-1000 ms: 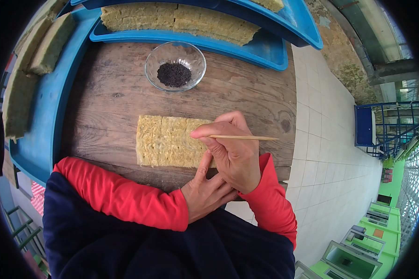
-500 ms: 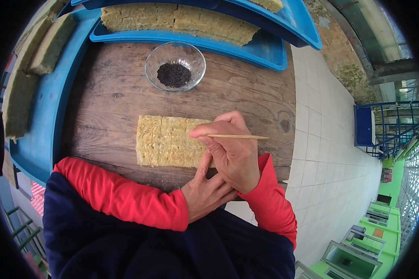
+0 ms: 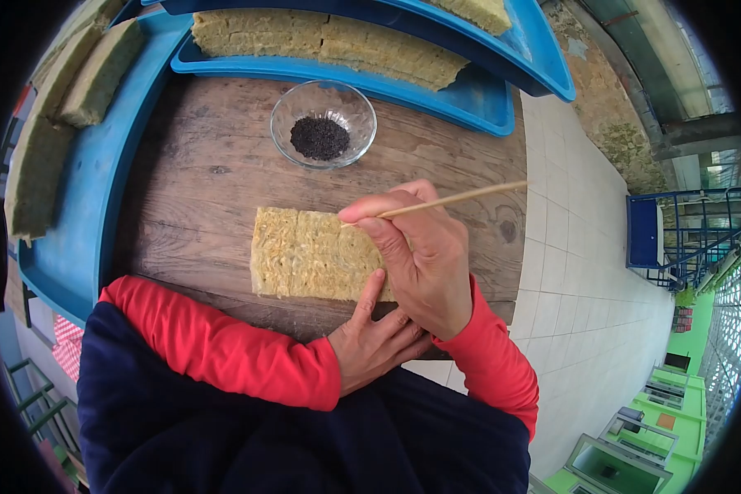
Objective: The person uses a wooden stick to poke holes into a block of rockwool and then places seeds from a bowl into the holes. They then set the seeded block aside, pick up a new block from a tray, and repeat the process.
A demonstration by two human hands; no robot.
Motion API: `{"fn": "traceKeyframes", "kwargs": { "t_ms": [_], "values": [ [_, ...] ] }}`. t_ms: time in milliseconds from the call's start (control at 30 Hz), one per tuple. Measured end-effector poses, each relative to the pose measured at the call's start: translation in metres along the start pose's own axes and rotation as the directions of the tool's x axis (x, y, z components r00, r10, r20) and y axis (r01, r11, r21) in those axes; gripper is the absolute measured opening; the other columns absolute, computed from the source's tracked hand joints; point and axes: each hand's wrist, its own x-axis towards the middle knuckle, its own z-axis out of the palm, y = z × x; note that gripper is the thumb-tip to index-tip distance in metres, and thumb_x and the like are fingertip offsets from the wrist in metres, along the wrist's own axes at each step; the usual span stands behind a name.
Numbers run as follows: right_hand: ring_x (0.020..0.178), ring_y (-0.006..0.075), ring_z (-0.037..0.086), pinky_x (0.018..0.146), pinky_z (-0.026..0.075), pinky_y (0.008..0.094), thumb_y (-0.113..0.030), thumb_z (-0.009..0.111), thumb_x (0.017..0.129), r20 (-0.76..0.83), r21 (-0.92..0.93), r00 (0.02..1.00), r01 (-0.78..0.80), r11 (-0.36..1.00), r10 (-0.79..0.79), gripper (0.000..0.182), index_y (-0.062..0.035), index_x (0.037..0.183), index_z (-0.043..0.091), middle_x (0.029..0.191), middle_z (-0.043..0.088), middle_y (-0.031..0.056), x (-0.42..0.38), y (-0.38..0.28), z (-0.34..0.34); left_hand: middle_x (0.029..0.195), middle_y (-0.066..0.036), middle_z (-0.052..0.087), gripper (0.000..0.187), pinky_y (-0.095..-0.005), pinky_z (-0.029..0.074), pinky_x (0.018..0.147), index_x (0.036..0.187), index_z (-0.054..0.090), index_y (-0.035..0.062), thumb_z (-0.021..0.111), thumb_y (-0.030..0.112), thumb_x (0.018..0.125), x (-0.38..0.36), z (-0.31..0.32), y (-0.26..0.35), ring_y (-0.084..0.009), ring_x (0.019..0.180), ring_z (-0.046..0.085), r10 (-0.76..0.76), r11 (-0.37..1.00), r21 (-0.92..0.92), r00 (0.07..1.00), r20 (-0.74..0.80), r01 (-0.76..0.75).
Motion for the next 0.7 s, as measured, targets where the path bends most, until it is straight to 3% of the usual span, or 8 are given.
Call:
{"fn": "traceKeyframes", "kwargs": {
  "t_ms": [167, 433, 700],
  "values": [
    [0.077, 0.0212, 0.053, 0.067, 0.045, 0.0307, -0.009, 0.063, 0.087, 0.027, 0.064, 0.996, -0.089, 0.994, 0.087, 0.007, -0.0036, 0.087, 0.067, 0.085, 0.068, 0.0042, 0.003, 0.004, 0.016, 0.139, -0.002, 0.043, 0.053, -0.0721, 0.017, 0.104, 0.136, 0.044, 0.0252, 0.048, 0.042, 0.086, -0.001, 0.003, 0.003, -0.0248, 0.135, 0.032, -0.009, 1.0, -0.009, 1.0, -0.003, 0.009],
    [0.075, 0.0208, 0.051, 0.064, 0.044, 0.0305, -0.009, 0.065, 0.085, 0.029, -0.03, 0.998, 0.062, 0.998, -0.062, 0.006, -0.007, 0.089, 0.068, 0.081, 0.066, 0.0028, 0.002, 0.008, 0.017, 0.142, -0.001, 0.041, 0.056, -0.0716, 0.015, 0.104, 0.138, 0.041, 0.0257, 0.047, 0.045, 0.086, -0.001, 0.004, 0.007, -0.0249, 0.136, 0.031, -0.016, 1.0, 0.001, 1.0, 0.014, 0.016],
    [0.074, 0.0215, 0.051, 0.063, 0.044, 0.0304, -0.009, 0.066, 0.083, 0.042, -0.1, 0.996, 0.086, 0.991, -0.082, 0.006, -0.0081, 0.089, 0.068, 0.079, 0.066, 0.0025, 0.003, 0.007, 0.018, 0.142, 0.0, 0.04, 0.057, -0.0712, 0.016, 0.103, 0.138, 0.041, 0.0258, 0.047, 0.046, 0.086, -0.002, 0.007, 0.009, -0.0243, 0.136, 0.031, -0.022, 1.0, -0.01, 0.999, 0.026, 0.022]
  ]
}}
